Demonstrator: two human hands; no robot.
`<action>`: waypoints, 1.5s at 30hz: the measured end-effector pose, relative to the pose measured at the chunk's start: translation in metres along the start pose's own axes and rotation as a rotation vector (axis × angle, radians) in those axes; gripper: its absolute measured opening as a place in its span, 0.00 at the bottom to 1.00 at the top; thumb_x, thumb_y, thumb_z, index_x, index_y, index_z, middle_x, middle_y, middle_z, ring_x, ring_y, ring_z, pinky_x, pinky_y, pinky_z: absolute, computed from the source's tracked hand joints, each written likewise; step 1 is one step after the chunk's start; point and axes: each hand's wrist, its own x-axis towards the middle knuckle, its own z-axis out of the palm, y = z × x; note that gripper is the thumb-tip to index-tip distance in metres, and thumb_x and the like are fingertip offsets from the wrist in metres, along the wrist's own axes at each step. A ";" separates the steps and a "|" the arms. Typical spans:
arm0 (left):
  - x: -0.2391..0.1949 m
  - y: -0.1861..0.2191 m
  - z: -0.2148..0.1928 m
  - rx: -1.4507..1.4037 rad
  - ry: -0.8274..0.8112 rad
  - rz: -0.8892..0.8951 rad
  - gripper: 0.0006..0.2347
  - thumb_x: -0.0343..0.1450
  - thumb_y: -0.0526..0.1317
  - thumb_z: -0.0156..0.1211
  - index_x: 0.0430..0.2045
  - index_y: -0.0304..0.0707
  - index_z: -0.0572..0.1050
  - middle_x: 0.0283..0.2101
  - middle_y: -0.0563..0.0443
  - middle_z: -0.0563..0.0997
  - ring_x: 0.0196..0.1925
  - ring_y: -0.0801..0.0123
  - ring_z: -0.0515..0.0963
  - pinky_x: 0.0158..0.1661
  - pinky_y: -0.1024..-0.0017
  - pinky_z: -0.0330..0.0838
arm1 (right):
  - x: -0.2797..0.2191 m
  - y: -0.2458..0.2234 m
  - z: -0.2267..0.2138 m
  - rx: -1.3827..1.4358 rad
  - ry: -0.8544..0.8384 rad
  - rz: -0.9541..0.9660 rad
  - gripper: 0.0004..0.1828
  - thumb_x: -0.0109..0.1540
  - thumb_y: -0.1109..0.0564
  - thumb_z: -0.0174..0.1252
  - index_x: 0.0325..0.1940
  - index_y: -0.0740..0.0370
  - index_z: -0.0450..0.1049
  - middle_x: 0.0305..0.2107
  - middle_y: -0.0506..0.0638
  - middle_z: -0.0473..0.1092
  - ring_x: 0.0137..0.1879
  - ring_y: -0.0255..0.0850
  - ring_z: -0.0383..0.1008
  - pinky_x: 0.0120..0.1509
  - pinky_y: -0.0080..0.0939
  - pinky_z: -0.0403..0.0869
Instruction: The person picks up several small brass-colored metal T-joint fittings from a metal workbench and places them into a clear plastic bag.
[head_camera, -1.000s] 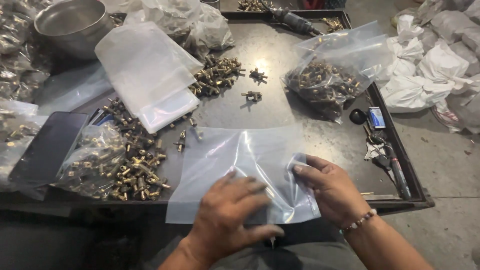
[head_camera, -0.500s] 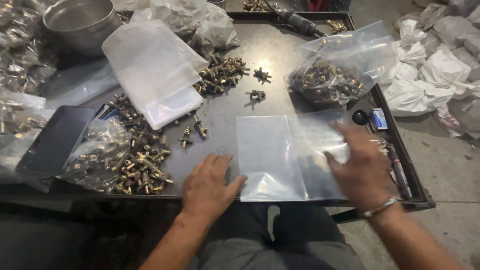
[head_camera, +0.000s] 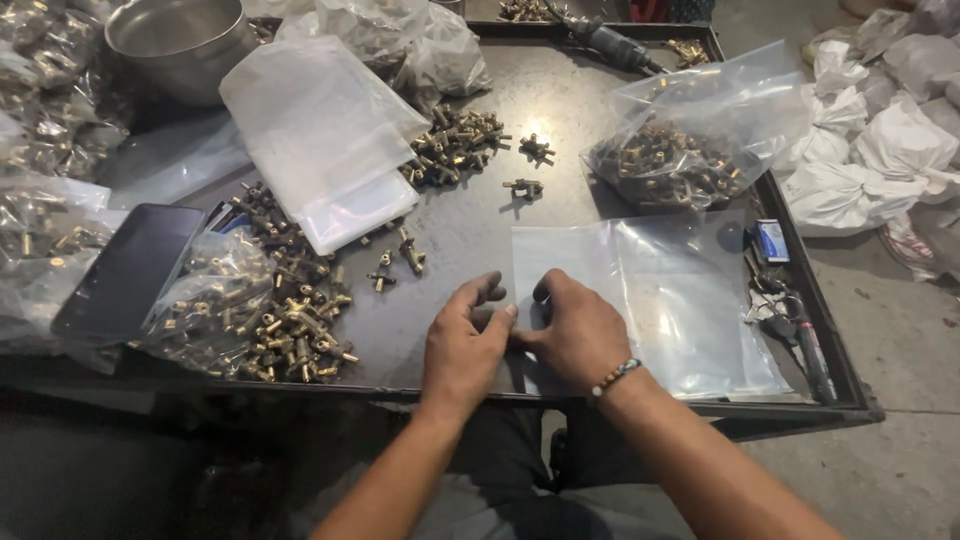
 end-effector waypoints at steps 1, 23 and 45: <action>-0.003 0.003 0.001 -0.002 -0.001 0.000 0.23 0.67 0.36 0.63 0.58 0.34 0.71 0.52 0.44 0.82 0.42 0.67 0.84 0.35 0.70 0.81 | 0.001 0.007 0.002 -0.002 0.000 0.000 0.28 0.47 0.43 0.75 0.43 0.60 0.74 0.34 0.58 0.77 0.43 0.55 0.78 0.46 0.53 0.75; 0.004 0.008 0.013 0.580 0.003 0.047 0.12 0.66 0.50 0.63 0.34 0.47 0.86 0.33 0.49 0.87 0.37 0.61 0.87 0.41 0.65 0.78 | -0.027 0.042 0.001 0.564 -0.015 0.036 0.18 0.56 0.55 0.69 0.47 0.63 0.78 0.31 0.48 0.81 0.33 0.32 0.79 0.36 0.34 0.79; 0.003 0.007 0.029 0.580 0.161 0.231 0.10 0.63 0.40 0.70 0.31 0.39 0.77 0.30 0.48 0.84 0.34 0.57 0.83 0.36 0.63 0.75 | -0.016 0.091 -0.027 0.771 0.249 0.197 0.10 0.62 0.65 0.65 0.42 0.65 0.69 0.37 0.55 0.77 0.37 0.37 0.78 0.38 0.40 0.79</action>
